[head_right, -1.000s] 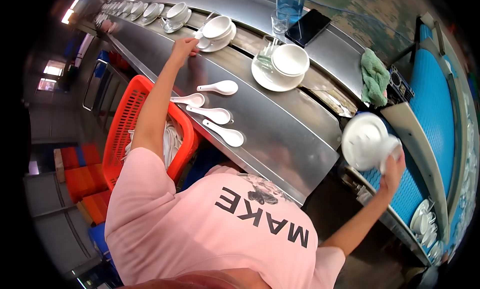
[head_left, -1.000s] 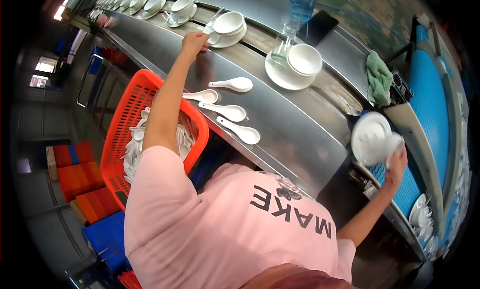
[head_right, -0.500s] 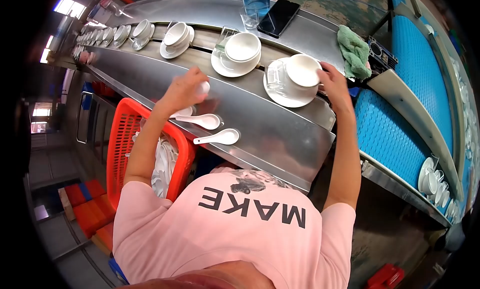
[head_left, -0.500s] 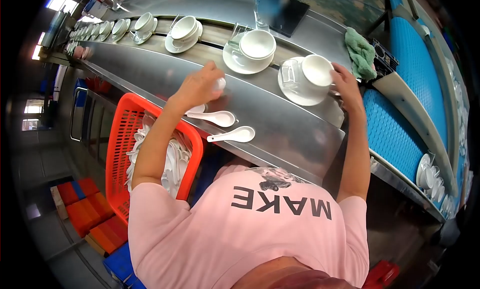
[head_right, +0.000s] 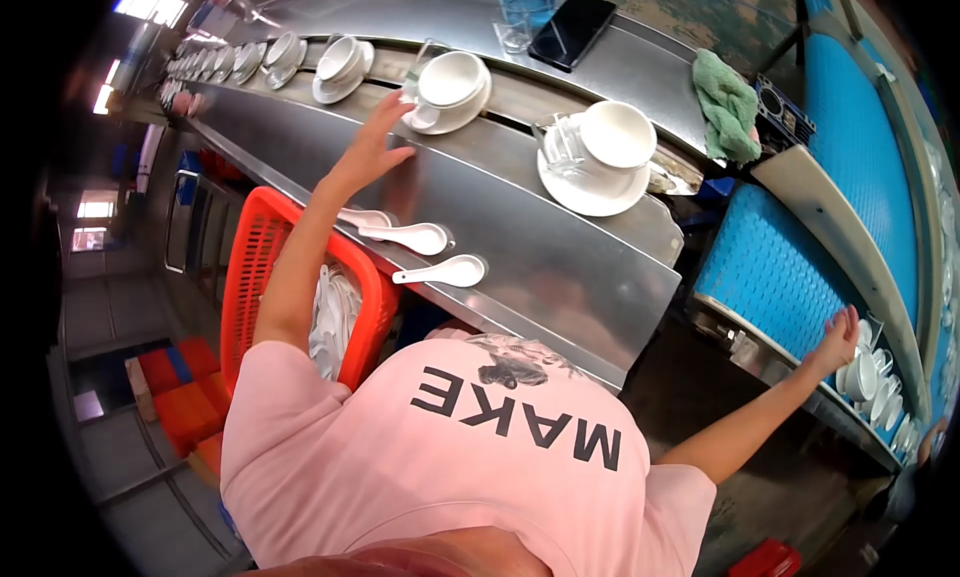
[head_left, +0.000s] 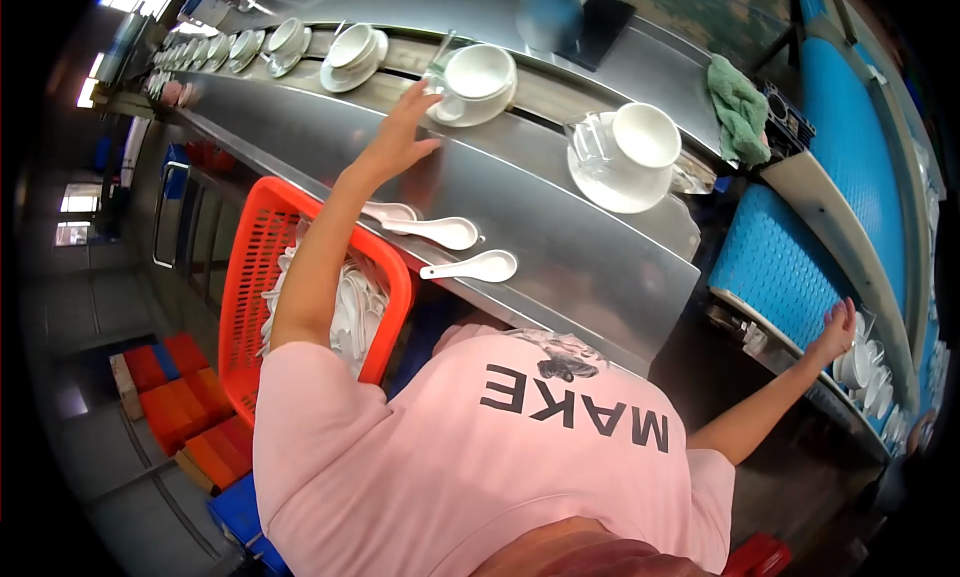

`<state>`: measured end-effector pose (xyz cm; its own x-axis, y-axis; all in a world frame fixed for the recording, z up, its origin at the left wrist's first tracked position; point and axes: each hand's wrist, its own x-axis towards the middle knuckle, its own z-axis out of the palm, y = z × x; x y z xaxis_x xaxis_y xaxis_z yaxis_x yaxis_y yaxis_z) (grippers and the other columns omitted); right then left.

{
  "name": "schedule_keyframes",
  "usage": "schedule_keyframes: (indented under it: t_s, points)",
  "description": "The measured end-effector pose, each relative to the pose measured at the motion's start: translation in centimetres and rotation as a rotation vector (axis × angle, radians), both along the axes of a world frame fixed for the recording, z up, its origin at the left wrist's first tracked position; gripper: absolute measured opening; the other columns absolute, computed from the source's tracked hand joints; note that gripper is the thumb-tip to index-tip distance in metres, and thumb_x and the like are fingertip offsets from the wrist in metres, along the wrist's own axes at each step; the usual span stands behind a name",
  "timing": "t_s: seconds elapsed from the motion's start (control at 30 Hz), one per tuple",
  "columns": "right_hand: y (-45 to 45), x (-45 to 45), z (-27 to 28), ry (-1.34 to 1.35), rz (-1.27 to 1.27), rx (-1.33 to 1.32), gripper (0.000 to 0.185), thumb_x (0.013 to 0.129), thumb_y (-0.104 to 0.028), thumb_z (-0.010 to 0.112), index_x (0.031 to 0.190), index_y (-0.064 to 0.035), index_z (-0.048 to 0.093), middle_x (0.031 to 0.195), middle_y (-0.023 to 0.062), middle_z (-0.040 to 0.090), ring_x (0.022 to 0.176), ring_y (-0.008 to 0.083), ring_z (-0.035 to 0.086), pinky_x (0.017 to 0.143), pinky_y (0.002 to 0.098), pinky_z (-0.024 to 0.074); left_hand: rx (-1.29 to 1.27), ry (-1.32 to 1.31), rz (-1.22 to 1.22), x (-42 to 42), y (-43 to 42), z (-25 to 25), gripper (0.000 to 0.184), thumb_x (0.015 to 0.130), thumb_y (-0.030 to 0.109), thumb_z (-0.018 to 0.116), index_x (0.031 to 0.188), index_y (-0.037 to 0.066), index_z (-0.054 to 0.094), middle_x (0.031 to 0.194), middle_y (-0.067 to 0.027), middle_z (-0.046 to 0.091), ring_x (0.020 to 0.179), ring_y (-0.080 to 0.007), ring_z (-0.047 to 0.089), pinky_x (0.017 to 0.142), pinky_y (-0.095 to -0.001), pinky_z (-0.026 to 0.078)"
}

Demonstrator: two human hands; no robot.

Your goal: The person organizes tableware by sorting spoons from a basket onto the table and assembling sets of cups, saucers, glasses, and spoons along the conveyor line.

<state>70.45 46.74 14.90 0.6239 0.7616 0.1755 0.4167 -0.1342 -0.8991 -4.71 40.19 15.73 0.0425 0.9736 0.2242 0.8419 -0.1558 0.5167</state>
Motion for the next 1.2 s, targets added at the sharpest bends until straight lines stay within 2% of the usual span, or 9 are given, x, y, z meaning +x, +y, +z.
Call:
schedule_keyframes:
  t_s: [0.13, 0.23, 0.3, 0.4, 0.57, 0.67, 0.83, 1.07, 1.2]
  points:
    - [-1.1, 11.8, 1.9, -0.891, -0.455, -0.035, 0.033, 0.075, -0.016, 0.054, 0.105, -0.0029, 0.06, 0.098, 0.0182, 0.062, 0.087, 0.0308, 0.06, 0.078, 0.038, 0.0459, -0.486, 0.077, -0.065, 1.1, -2.4, 3.3, 0.041, 0.065, 0.013, 0.07, 0.103, 0.003, 0.056, 0.099, -0.0127, 0.057, 0.094, -0.0279, 0.055, 0.081, -0.032, 0.044]
    - [-0.6, 20.4, 0.5, -0.772, -0.819, -0.149, 0.052, 0.074, -0.037, 0.059, 0.118, -0.0099, 0.052, 0.113, 0.0241, 0.052, 0.102, 0.0398, 0.05, 0.087, 0.0492, 0.0394, -0.519, -0.039, -0.362, 6.0, -4.2, 4.0, 0.033, 0.061, 0.009, 0.068, 0.093, 0.006, 0.06, 0.087, -0.0123, 0.057, 0.082, -0.029, 0.055, 0.073, -0.035, 0.045]
    - [-0.3, 19.7, 2.4, -0.691, -0.865, -0.377, 0.062, 0.073, -0.047, 0.06, 0.118, -0.0058, 0.05, 0.115, 0.0249, 0.05, 0.107, 0.0404, 0.048, 0.091, 0.0472, 0.0378, -0.544, -0.013, -0.293, 8.2, -5.0, 3.3, 0.024, 0.06, 0.004, 0.065, 0.083, 0.003, 0.056, 0.08, -0.0119, 0.054, 0.079, -0.031, 0.053, 0.069, -0.0359, 0.043]
    - [-0.3, 27.2, -0.3, -0.441, -0.634, -0.526, 0.054, 0.063, -0.033, 0.071, 0.095, 0.0082, 0.059, 0.097, 0.0205, 0.061, 0.085, 0.0374, 0.058, 0.074, 0.0382, 0.047, -0.642, -0.081, -0.16, 9.1, -4.6, 3.7, 0.01, 0.068, -0.001, 0.06, 0.077, 0.001, 0.055, 0.073, -0.0086, 0.054, 0.063, -0.0151, 0.052, 0.058, -0.0261, 0.042]
    - [-2.4, 20.4, 4.3, 0.158, -0.113, -0.664, 0.051, 0.064, -0.014, 0.065, 0.113, -0.0118, 0.052, 0.096, 0.0113, 0.058, 0.084, 0.0295, 0.058, 0.062, 0.0501, 0.0457, -0.488, -0.232, 0.073, 6.3, -4.0, 2.1, 0.019, 0.075, -0.003, 0.051, 0.094, 0.0, 0.054, 0.075, -0.0026, 0.054, 0.064, -0.0075, 0.048, 0.056, -0.0217, 0.04]
    - [-3.1, 14.8, 6.9, 0.155, -0.062, -0.724, 0.046, 0.065, -0.016, 0.062, 0.11, -0.0098, 0.054, 0.088, 0.0073, 0.06, 0.072, 0.0215, 0.059, 0.051, 0.036, 0.0459, -0.576, -0.57, 0.213, 5.6, -3.1, 2.4, 0.025, 0.076, -0.002, 0.045, 0.099, 0.0, 0.054, 0.083, -0.0044, 0.057, 0.067, -0.0072, 0.052, 0.055, -0.0194, 0.042]
    - [-4.1, 15.2, 4.3, 0.217, 0.163, -0.511, 0.047, 0.068, -0.009, 0.067, 0.112, -0.0009, 0.053, 0.099, 0.0074, 0.059, 0.087, 0.0184, 0.058, 0.076, 0.0296, 0.0451, -0.574, -0.663, 0.304, 6.0, -2.4, 1.5, 0.016, 0.08, 0.006, 0.05, 0.095, 0.001, 0.054, 0.079, -0.0042, 0.058, 0.06, -0.0081, 0.054, 0.052, -0.0199, 0.043]
    - [-3.0, 4.6, 2.4, 0.486, 0.315, -0.247, 0.046, 0.072, -0.005, 0.064, 0.115, 0.0006, 0.049, 0.107, 0.0106, 0.056, 0.094, 0.0222, 0.056, 0.083, 0.0329, 0.0458, -0.499, -0.633, 0.55, 3.2, -2.9, 0.8, 0.02, 0.078, 0.018, 0.06, 0.087, 0.001, 0.057, 0.072, -0.0035, 0.057, 0.057, -0.0094, 0.052, 0.049, -0.0216, 0.042]
    - [-0.4, -3.5, 0.7, 0.609, 0.285, -0.318, 0.05, 0.072, -0.003, 0.062, 0.118, 0.0021, 0.045, 0.111, 0.0126, 0.054, 0.102, 0.0255, 0.054, 0.089, 0.0369, 0.0432, -0.451, -0.715, 0.686, 2.7, -1.9, -0.1, 0.017, 0.074, 0.013, 0.061, 0.085, 0.0, 0.056, 0.072, -0.0055, 0.057, 0.056, -0.0115, 0.054, 0.048, -0.0217, 0.044]
